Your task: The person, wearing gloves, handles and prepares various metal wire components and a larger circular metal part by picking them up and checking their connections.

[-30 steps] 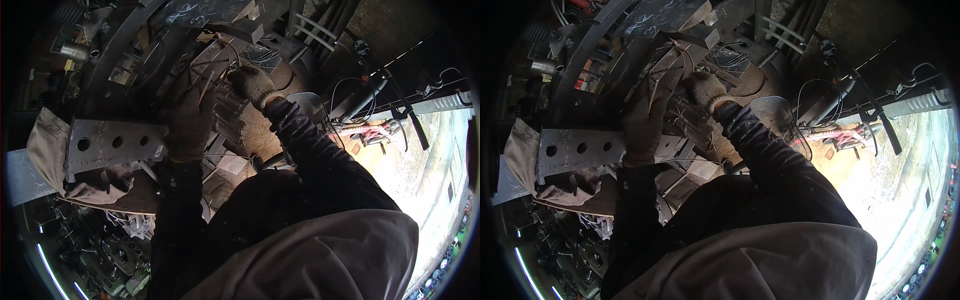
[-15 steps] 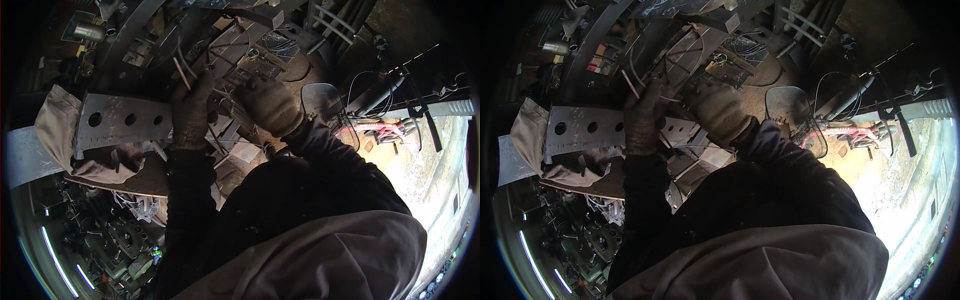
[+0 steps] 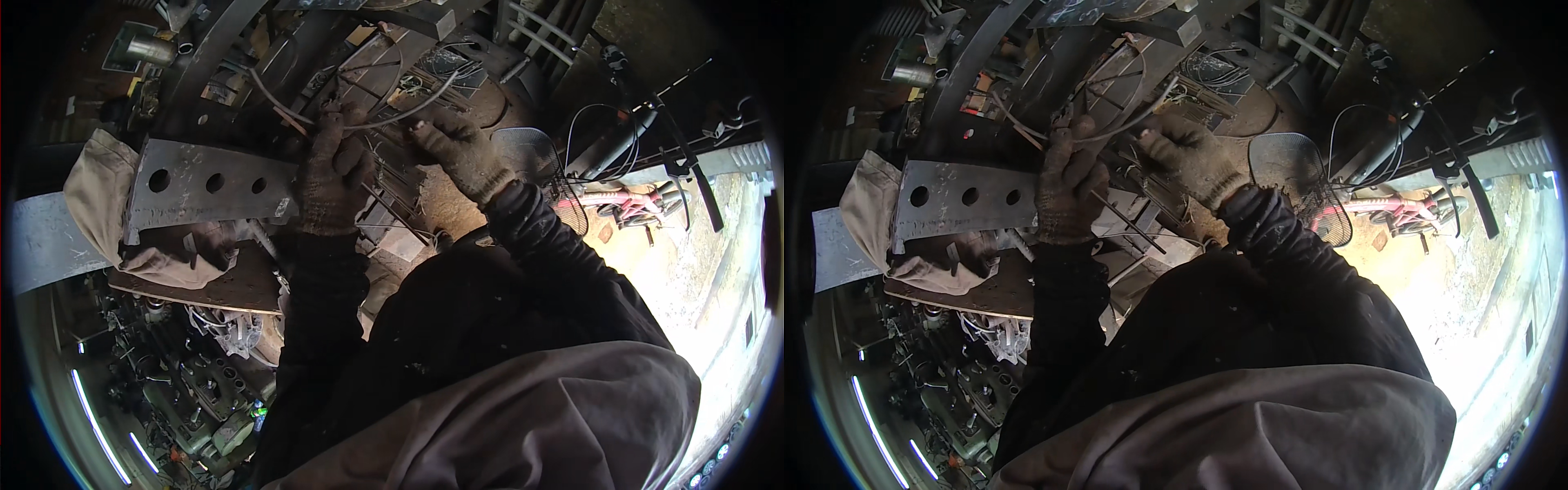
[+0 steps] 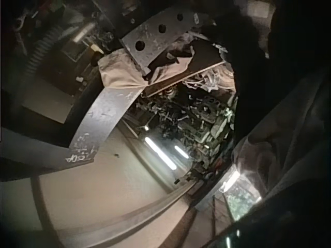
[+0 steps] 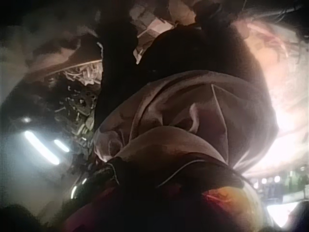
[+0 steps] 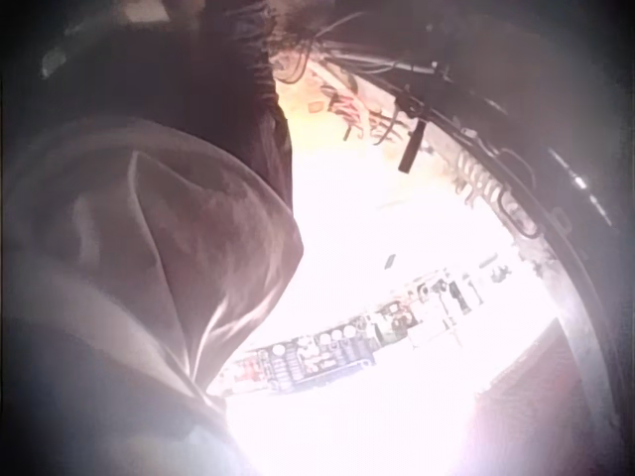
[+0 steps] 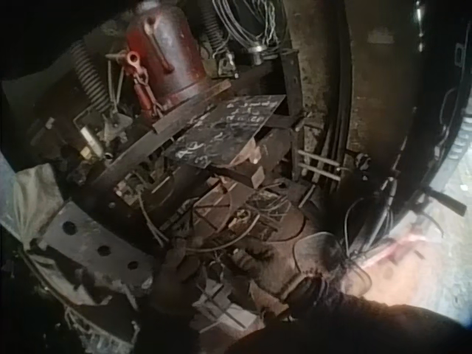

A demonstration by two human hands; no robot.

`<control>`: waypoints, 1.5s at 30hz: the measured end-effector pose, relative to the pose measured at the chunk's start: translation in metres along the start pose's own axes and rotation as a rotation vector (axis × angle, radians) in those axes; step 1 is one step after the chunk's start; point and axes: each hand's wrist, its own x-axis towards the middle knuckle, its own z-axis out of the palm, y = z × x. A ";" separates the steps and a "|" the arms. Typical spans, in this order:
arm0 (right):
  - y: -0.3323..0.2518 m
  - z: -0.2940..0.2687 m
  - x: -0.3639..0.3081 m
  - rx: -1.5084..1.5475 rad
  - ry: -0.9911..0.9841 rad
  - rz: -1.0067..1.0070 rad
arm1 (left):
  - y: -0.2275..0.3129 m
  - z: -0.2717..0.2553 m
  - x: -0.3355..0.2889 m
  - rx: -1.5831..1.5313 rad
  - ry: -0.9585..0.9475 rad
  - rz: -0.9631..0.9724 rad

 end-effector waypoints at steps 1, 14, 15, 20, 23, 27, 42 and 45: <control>0.001 -0.001 0.000 -0.004 0.009 -0.001 | -0.004 0.007 -0.002 -0.011 -0.012 -0.016; -0.001 -0.030 0.019 0.013 0.216 0.007 | 0.004 0.011 -0.012 0.290 0.285 0.054; -0.003 -0.029 0.021 0.122 0.215 -0.014 | 0.004 0.011 -0.013 0.391 0.365 0.008; 0.006 0.004 0.040 0.191 0.354 0.086 | -0.014 0.000 -0.012 0.437 0.444 -0.072; 0.027 0.013 0.060 -0.083 0.382 0.153 | -0.028 0.004 -0.006 0.373 0.551 -0.049; 0.042 -0.010 0.089 -0.277 0.329 0.022 | -0.035 -0.008 0.009 0.354 0.491 -0.121; 0.028 -0.038 0.126 -1.423 0.084 -0.325 | -0.043 -0.011 0.036 0.340 0.421 -0.171; 0.022 -0.033 0.133 -1.092 0.051 0.006 | -0.043 -0.017 0.037 0.374 0.381 -0.180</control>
